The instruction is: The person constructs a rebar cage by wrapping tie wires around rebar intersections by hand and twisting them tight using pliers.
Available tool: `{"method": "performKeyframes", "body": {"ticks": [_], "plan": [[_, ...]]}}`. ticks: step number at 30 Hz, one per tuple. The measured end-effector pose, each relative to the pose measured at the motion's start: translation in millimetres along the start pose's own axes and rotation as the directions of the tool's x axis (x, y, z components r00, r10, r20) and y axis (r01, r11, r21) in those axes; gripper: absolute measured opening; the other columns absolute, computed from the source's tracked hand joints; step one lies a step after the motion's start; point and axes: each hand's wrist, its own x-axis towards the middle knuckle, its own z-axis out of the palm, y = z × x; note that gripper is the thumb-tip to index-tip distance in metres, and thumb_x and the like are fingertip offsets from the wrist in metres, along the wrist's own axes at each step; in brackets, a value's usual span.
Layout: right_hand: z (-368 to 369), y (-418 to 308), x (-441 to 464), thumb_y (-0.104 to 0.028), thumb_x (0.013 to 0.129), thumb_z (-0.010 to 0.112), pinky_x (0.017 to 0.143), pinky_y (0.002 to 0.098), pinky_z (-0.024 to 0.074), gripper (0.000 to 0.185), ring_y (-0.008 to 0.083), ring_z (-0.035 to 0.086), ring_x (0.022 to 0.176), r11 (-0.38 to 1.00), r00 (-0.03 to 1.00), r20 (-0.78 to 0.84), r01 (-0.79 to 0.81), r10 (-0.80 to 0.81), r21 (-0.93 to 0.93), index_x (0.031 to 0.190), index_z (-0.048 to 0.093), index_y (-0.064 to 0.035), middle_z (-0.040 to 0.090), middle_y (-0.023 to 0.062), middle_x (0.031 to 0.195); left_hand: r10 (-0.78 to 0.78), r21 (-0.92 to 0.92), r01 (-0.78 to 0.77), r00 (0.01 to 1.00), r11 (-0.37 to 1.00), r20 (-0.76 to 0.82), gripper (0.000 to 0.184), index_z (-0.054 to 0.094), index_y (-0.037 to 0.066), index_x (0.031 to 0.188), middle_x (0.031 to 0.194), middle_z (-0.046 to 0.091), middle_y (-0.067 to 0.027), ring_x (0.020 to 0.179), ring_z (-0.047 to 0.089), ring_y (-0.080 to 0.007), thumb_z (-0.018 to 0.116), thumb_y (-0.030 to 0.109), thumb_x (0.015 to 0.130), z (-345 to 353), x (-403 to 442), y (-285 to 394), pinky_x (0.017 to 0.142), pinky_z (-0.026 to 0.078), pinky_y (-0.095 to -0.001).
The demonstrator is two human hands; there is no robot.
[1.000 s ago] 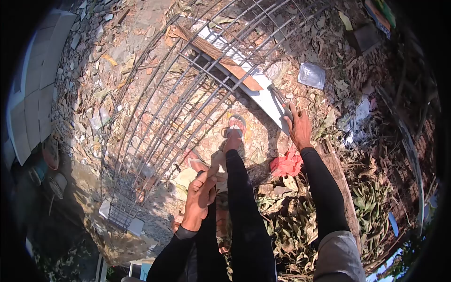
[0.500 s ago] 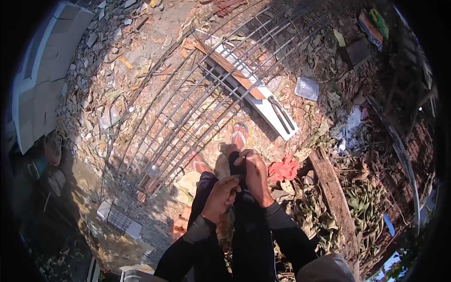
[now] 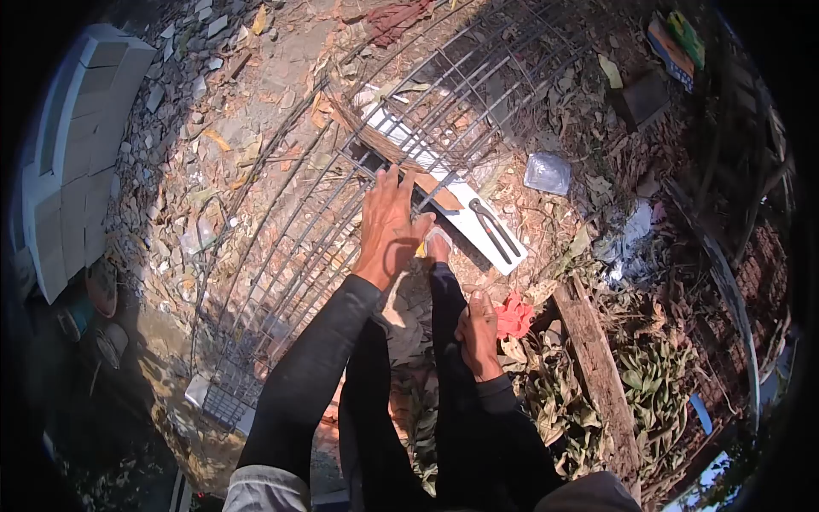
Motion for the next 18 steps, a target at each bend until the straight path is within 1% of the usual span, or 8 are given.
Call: {"method": "performKeyframes", "body": {"ticks": [1,3,4,7,10,13,16,18], "plan": [[-0.4,-1.6,3.6,-0.042,0.112,0.049,0.043,0.0231,0.0308,0.039,0.0034,0.033,0.048,0.999,0.999,0.009,-0.045,0.046,-0.007,0.124,0.062,-0.0067,0.039,-0.0067,0.062,0.038,0.047,-0.039,0.999,0.998,0.011,0.092,0.037,0.007,0.160,0.164,0.036,-0.0255,0.156,0.024,-0.0455,0.082,0.036,0.085,13.2,25.9,-0.2,0.125,0.021,-0.0620],[-1.6,-0.2,10.7,-0.042,0.112,0.050,0.044,0.0235,0.0314,0.038,0.0030,0.035,0.052,0.990,0.990,0.026,-0.139,0.140,-0.016,0.126,0.059,-0.0081,0.038,-0.0068,0.063,0.092,0.239,-0.117,0.989,0.964,0.114,0.096,0.032,0.009,0.162,0.166,0.032,-0.0240,0.158,0.021,-0.0428,0.082,0.037,0.085,38.6,74.0,-9.1,0.125,0.018,-0.0641],[-3.7,6.5,15.1,-0.041,0.112,0.049,0.044,0.0231,0.0313,0.038,0.0031,0.035,0.051,0.991,0.991,0.059,-0.119,0.122,-0.057,0.126,0.060,-0.0070,0.038,-0.0069,0.064,0.123,0.324,-0.174,0.978,0.930,0.171,0.098,0.030,0.010,0.164,0.167,0.030,-0.0232,0.159,0.020,-0.0415,0.081,0.038,0.085,52.7,93.1,-13.1,0.125,0.017,-0.0652],[-3.9,21.2,18.5,-0.040,0.112,0.049,0.043,0.0229,0.0313,0.038,0.0028,0.034,0.050,0.971,0.970,0.047,-0.237,0.238,-0.010,0.124,0.061,-0.0061,0.038,-0.0071,0.064,0.166,0.433,-0.271,0.950,0.860,0.265,0.071,0.043,0.007,0.155,0.130,0.065,-0.0176,0.133,0.055,-0.0387,0.069,0.012,0.089,62.7,117.2,-16.0,0.125,0.022,-0.0624],[-4.5,24.8,13.8,-0.039,0.112,0.049,0.043,0.0242,0.0326,0.035,0.0029,0.039,0.049,0.943,0.944,0.061,-0.329,0.325,0.059,0.123,0.063,-0.0087,0.041,-0.0066,0.062,0.219,0.475,-0.395,0.897,0.786,0.383,0.057,0.051,0.007,0.144,0.109,0.069,-0.0145,0.112,0.065,-0.0356,0.063,0.005,0.089,60.1,122.1,-26.6,0.117,0.034,-0.0581],[0.3,22.1,2.7,-0.039,0.112,0.049,0.045,0.0249,0.0328,0.035,0.0025,0.041,0.050,0.943,0.941,0.100,-0.330,0.324,0.050,0.121,0.066,-0.0097,0.042,-0.0072,0.062,0.171,0.391,-0.441,0.810,0.808,0.561,0.044,0.058,0.008,0.133,0.100,0.071,-0.0140,0.106,0.068,-0.0347,0.063,0.008,0.090,39.8,130.4,-30.1,0.104,0.043,-0.0526],[-7.9,14.9,-0.3,-0.042,0.112,0.049,0.046,0.0248,0.0336,0.039,0.0021,0.040,0.051,0.952,0.945,0.203,-0.283,0.255,0.119,0.121,0.066,-0.0083,0.041,-0.0075,0.065,0.329,0.297,-0.580,0.735,0.759,0.593,0.024,0.062,0.008,0.118,0.084,0.068,-0.0132,0.093,0.068,-0.0337,0.063,0.012,0.095,7.3,148.7,-16.0,0.089,0.045,-0.0496],[-17.6,0.4,-2.5,-0.041,0.113,0.048,0.047,0.0247,0.0337,0.038,0.0021,0.040,0.051,0.941,0.945,0.180,-0.300,0.272,0.158,0.120,0.066,-0.0081,0.041,-0.0075,0.065,0.355,0.318,-0.546,0.793,0.775,0.495,0.012,0.062,0.007,0.105,0.076,0.063,-0.0131,0.082,0.064,-0.0347,0.063,0.017,0.098,-31.9,170.9,21.1,0.083,0.044,-0.0488]]}}
